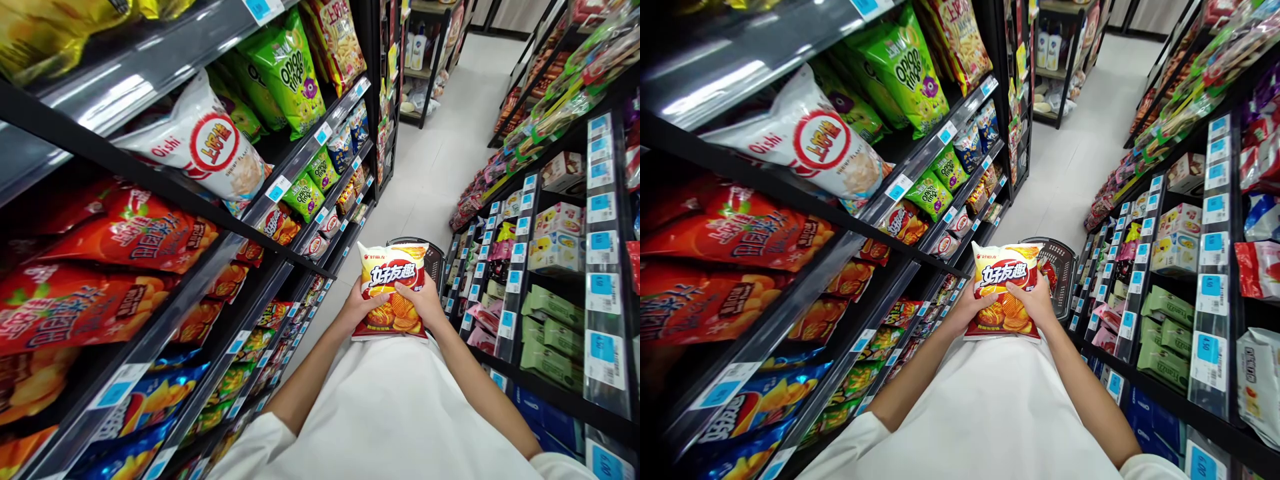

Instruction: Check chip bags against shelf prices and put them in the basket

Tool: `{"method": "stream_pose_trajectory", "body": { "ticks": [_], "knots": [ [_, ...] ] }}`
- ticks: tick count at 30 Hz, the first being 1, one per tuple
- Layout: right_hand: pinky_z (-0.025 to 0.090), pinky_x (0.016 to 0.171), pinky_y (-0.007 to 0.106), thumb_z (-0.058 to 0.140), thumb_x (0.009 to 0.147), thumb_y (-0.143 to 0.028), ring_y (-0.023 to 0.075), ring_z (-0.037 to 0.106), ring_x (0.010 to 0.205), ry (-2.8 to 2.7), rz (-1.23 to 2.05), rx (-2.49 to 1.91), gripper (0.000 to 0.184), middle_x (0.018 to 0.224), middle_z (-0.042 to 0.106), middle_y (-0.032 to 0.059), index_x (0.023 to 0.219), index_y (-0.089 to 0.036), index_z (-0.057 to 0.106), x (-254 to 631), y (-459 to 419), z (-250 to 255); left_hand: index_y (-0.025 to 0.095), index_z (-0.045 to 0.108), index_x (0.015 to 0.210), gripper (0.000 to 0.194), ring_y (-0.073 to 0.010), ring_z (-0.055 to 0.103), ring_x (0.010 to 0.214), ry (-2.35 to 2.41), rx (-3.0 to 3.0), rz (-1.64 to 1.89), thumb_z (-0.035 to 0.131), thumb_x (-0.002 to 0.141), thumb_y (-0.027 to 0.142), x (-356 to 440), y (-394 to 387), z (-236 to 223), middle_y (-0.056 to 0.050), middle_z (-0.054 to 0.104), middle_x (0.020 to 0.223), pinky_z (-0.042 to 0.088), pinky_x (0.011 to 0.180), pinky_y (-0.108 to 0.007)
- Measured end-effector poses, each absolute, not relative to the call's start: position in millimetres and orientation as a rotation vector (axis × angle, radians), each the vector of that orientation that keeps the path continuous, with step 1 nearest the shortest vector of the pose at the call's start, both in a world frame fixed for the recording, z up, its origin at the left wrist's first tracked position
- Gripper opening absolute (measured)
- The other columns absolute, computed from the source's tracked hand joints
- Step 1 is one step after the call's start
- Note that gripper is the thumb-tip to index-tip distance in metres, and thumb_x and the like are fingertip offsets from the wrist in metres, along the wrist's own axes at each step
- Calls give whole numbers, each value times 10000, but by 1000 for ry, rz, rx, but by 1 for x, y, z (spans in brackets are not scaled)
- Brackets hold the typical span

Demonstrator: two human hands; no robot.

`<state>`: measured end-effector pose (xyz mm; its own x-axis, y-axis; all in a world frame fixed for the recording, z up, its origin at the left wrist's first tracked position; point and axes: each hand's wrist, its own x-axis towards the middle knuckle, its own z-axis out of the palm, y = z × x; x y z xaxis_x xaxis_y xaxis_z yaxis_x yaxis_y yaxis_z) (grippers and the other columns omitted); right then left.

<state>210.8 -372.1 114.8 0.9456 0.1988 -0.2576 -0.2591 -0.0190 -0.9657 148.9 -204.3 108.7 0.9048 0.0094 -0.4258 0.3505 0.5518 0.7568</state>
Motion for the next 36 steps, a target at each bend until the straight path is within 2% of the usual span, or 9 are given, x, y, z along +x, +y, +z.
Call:
{"method": "stream_pose_trajectory", "body": {
  "ticks": [6,11,16,24,32,36],
  "knots": [
    [572,981,488,923,613,-407,316,723,1032,71,383,-1538,592,1157,752,77,1107,-236,646,208,-371,111,168,570,1266,786,-299,695,1062,435,1002,-218,934,596,362,145,-205,112,-145,690,1244,596,900,-416],
    [575,975,487,929,600,-416,324,713,1059,65,390,-1532,598,1158,751,70,1100,-246,647,207,-369,111,169,594,1196,780,-313,703,1049,450,1003,-203,959,520,307,145,-203,116,-138,706,1206,596,907,-437],
    [589,944,486,931,596,-406,325,719,1035,83,411,-1503,586,1141,754,77,1081,-243,645,206,-367,113,180,608,1111,712,-307,716,1002,464,1016,-178,964,504,290,144,-201,112,-116,728,1152,603,895,-439],
    [573,965,493,935,594,-403,321,719,1030,74,422,-1513,614,1157,746,108,1098,-213,640,207,-366,109,182,602,1116,705,-292,724,964,476,1075,-145,960,518,290,142,-200,111,-102,736,1126,611,869,-417],
    [575,965,481,940,585,-390,319,715,1039,98,437,-1488,625,1156,746,101,1100,-217,629,208,-368,107,151,602,1153,708,-293,721,980,430,1063,-126,949,555,303,144,-201,106,-130,732,1137,615,837,-391],
    [577,974,476,936,604,-384,320,707,1072,98,481,-1441,631,1183,738,83,1129,-239,617,210,-369,111,140,607,1160,726,-303,722,987,442,1053,-130,954,544,305,145,-204,105,-138,734,1133,610,864,-415]
  ]
}}
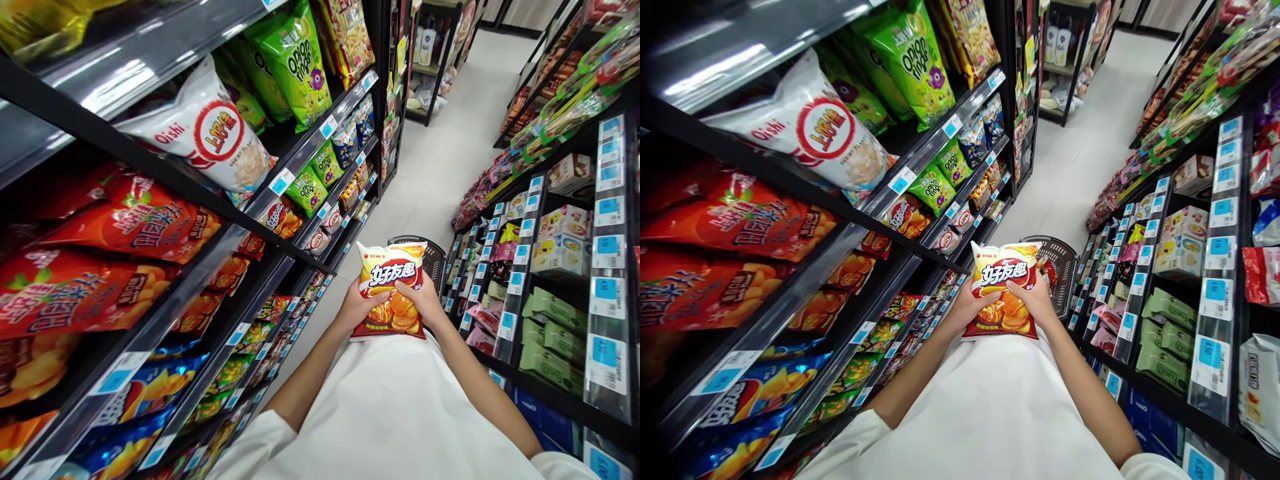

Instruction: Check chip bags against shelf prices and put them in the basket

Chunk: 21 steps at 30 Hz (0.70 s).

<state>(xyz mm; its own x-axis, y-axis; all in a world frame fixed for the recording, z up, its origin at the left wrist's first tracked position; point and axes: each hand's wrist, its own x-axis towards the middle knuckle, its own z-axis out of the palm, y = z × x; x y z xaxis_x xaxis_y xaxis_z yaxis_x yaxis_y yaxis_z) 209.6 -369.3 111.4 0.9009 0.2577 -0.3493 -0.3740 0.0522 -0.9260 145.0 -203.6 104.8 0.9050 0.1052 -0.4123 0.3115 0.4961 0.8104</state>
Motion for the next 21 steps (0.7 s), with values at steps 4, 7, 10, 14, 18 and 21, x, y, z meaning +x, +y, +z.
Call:
{"method": "stream_pose_trajectory", "body": {
  "ticks": [4,7,10,14,18,21],
  "knots": [
    [577,986,469,924,637,-390,313,696,1112,123,573,-1384,676,1234,720,70,1206,-266,582,207,-373,114,140,618,1138,719,-313,723,1000,462,1037,-157,962,528,303,146,-204,101,-143,733,1143,598,904,-448],
    [596,958,474,926,645,-399,314,700,1109,144,645,-1310,766,1285,697,62,1294,-304,532,201,-375,113,143,626,1125,718,-330,724,1004,489,1040,-154,966,518,321,147,-202,101,-146,739,1122,596,908,-476],
    [602,948,480,936,636,-423,322,703,1105,155,691,-1284,842,1283,698,75,1351,-309,506,193,-375,110,145,633,1104,713,-343,722,1014,499,1064,-129,971,503,327,148,-200,100,-145,744,1100,592,921,-488],
    [594,951,493,957,599,-424,328,720,1056,170,681,-1333,840,1219,728,95,1316,-266,548,190,-371,108,139,634,1110,716,-338,722,1016,480,1067,-133,970,503,315,148,-197,97,-141,745,1106,592,928,-479],
    [593,942,487,949,613,-406,321,730,1026,128,641,-1367,723,1189,740,100,1229,-239,610,191,-369,107,135,619,1129,739,-326,719,1025,502,1061,-135,973,504,309,146,-195,95,-137,746,1108,598,915,-459],
    [601,917,471,946,616,-400,318,731,1014,94,616,-1381,639,1178,744,108,1151,-216,648,191,-368,106,136,616,1133,750,-315,722,1012,490,1057,-129,975,502,324,145,-194,95,-134,745,1115,597,916,-451]
  ]
}}
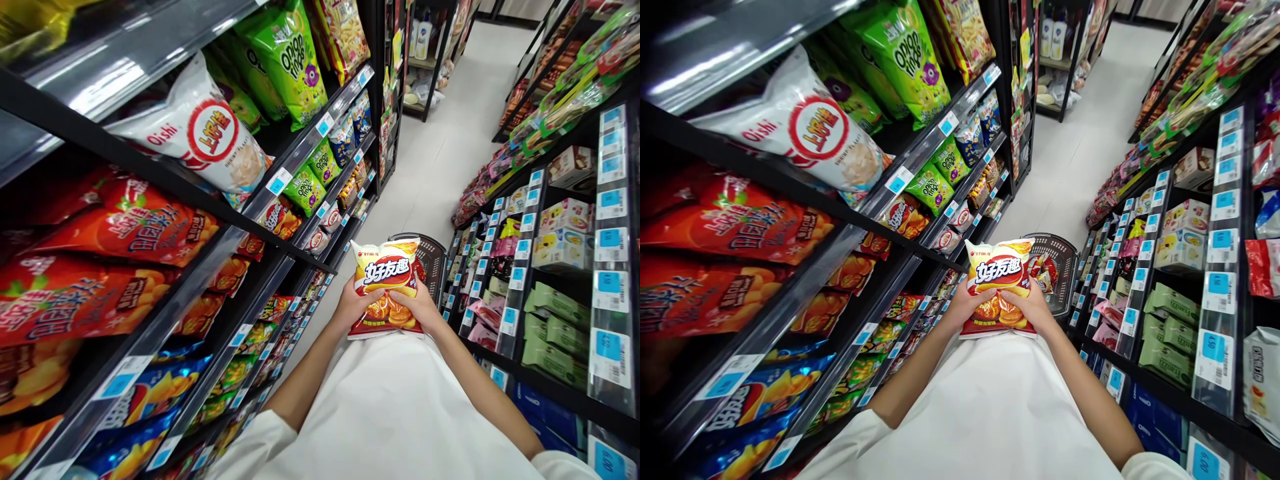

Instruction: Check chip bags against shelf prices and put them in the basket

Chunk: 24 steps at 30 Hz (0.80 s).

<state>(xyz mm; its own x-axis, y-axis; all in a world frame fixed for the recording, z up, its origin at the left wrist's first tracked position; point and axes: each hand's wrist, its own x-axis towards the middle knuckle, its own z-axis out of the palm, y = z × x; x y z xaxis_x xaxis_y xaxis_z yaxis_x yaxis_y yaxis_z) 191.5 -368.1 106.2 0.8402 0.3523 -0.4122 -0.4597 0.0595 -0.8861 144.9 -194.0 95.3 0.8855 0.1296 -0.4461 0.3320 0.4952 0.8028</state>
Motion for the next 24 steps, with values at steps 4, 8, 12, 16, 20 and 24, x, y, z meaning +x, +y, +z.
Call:
{"method": "stream_pose_trajectory", "body": {
  "ticks": [4,8,12,16,20,24],
  "knots": [
    [598,917,460,947,610,-406,307,737,988,86,605,-1410,605,1153,753,108,1105,-205,663,191,-366,105,140,621,1123,748,-306,727,993,495,1056,-121,977,498,347,144,-193,96,-132,746,1113,592,923,-448],
    [586,946,470,964,576,-392,307,736,994,98,605,-1408,620,1132,761,97,1087,-211,663,191,-364,107,140,624,1122,750,-307,728,989,504,1063,-115,977,494,347,143,-191,96,-134,746,1107,588,926,-455],
    [588,938,483,968,572,-398,312,741,974,112,612,-1390,633,1121,764,98,1093,-219,656,190,-362,109,139,628,1104,727,-303,728,984,519,1074,-111,977,495,327,143,-190,94,-135,746,1101,587,927,-452],
    [592,928,490,973,569,-407,315,743,962,129,607,-1388,659,1110,766,100,1111,-226,645,189,-361,110,144,631,1107,721,-298,730,974,512,1071,-121,976,500,321,143,-189,93,-130,746,1100,590,919,-450],
    [594,925,491,972,573,-417,322,740,973,130,610,-1396,649,1118,764,107,1099,-220,648,190,-360,109,146,633,1100,708,-299,730,964,509,1076,-124,974,505,322,144,-188,91,-124,750,1089,598,901,-445],
    [580,967,500,952,605,-459,333,726,1038,119,626,-1460,655,1159,753,115,1132,-209,655,193,-361,105,152,615,1180,753,-297,720,1009,492,1024,-155,965,536,325,145,-187,86,-129,738,1145,593,921,-435]
  ]
}}
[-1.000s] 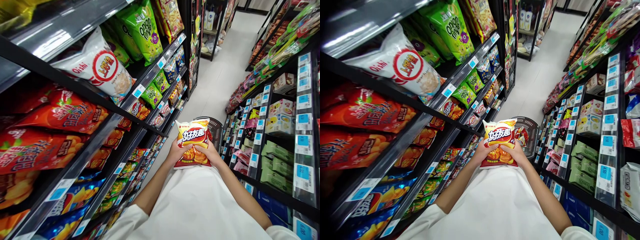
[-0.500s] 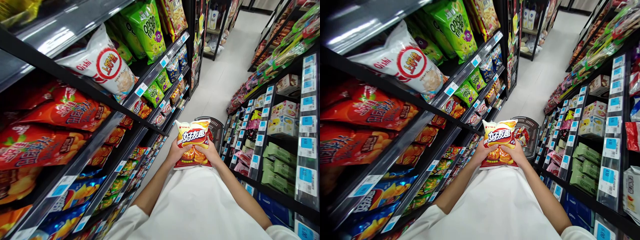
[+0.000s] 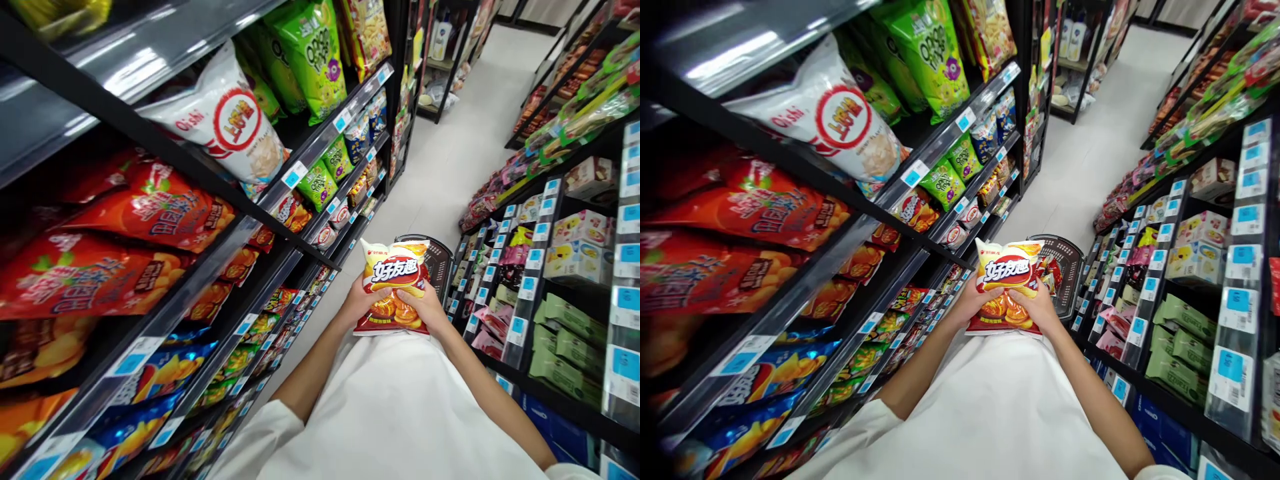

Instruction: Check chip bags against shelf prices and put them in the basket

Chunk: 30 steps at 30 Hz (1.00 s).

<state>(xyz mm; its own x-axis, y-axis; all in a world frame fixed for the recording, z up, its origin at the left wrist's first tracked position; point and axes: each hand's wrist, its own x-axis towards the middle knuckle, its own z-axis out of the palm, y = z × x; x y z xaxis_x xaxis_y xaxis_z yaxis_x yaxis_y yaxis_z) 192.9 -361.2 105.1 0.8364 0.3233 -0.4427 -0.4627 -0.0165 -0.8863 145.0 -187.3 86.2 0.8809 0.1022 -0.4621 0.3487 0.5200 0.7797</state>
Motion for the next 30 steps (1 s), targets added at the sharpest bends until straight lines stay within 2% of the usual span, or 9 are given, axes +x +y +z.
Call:
{"method": "stream_pose_trajectory", "body": {
  "ticks": [3,7,15,18,22,25,30],
  "knots": [
    [586,961,512,940,625,-479,348,719,1061,125,629,-1539,645,1166,750,118,1138,-208,658,195,-363,99,173,579,1276,794,-291,704,1068,458,994,-213,945,588,325,144,-184,78,-136,704,1236,572,967,-440],
    [603,941,527,926,643,-497,363,716,1058,113,641,-1637,640,1175,742,127,1149,-215,656,197,-363,91,194,601,1296,750,-303,679,1123,403,1122,-199,921,632,333,139,-175,61,-146,672,1297,573,953,-442],
    [570,939,546,886,651,-533,354,704,1022,-121,590,-1932,660,1181,725,155,1156,-187,640,204,-341,96,179,690,1202,626,-281,715,971,403,1326,-91,903,650,382,122,-151,44,-120,742,1107,598,799,-352],
    [545,965,544,866,670,-533,346,693,1032,-254,657,-1953,633,1192,721,146,1150,-191,635,208,-327,97,169,663,1235,661,-293,716,965,470,1298,-159,895,666,412,115,-139,47,-136,727,1158,607,691,-320],
    [541,965,504,832,739,-502,322,687,1041,-464,737,-1926,598,1186,723,120,1209,-203,616,209,-306,97,200,525,1382,840,-347,694,1060,601,1066,-195,869,682,512,103,-130,57,-179,606,1383,586,497,-276],
    [546,958,487,824,763,-487,314,689,1036,-600,813,-1879,580,1195,719,105,1232,-218,612,207,-289,97,235,486,1405,835,-363,677,1114,662,953,-121,828,719,567,91,-127,65,-170,569,1431,599,481,-279],
    [524,1009,476,807,776,-507,308,644,1147,-681,929,-1791,661,1329,653,97,1335,-254,561,205,-265,93,208,589,1294,730,-337,711,1026,769,875,21,857,700,536,69,-113,64,-164,637,1344,618,501,-294]
  ]
}}
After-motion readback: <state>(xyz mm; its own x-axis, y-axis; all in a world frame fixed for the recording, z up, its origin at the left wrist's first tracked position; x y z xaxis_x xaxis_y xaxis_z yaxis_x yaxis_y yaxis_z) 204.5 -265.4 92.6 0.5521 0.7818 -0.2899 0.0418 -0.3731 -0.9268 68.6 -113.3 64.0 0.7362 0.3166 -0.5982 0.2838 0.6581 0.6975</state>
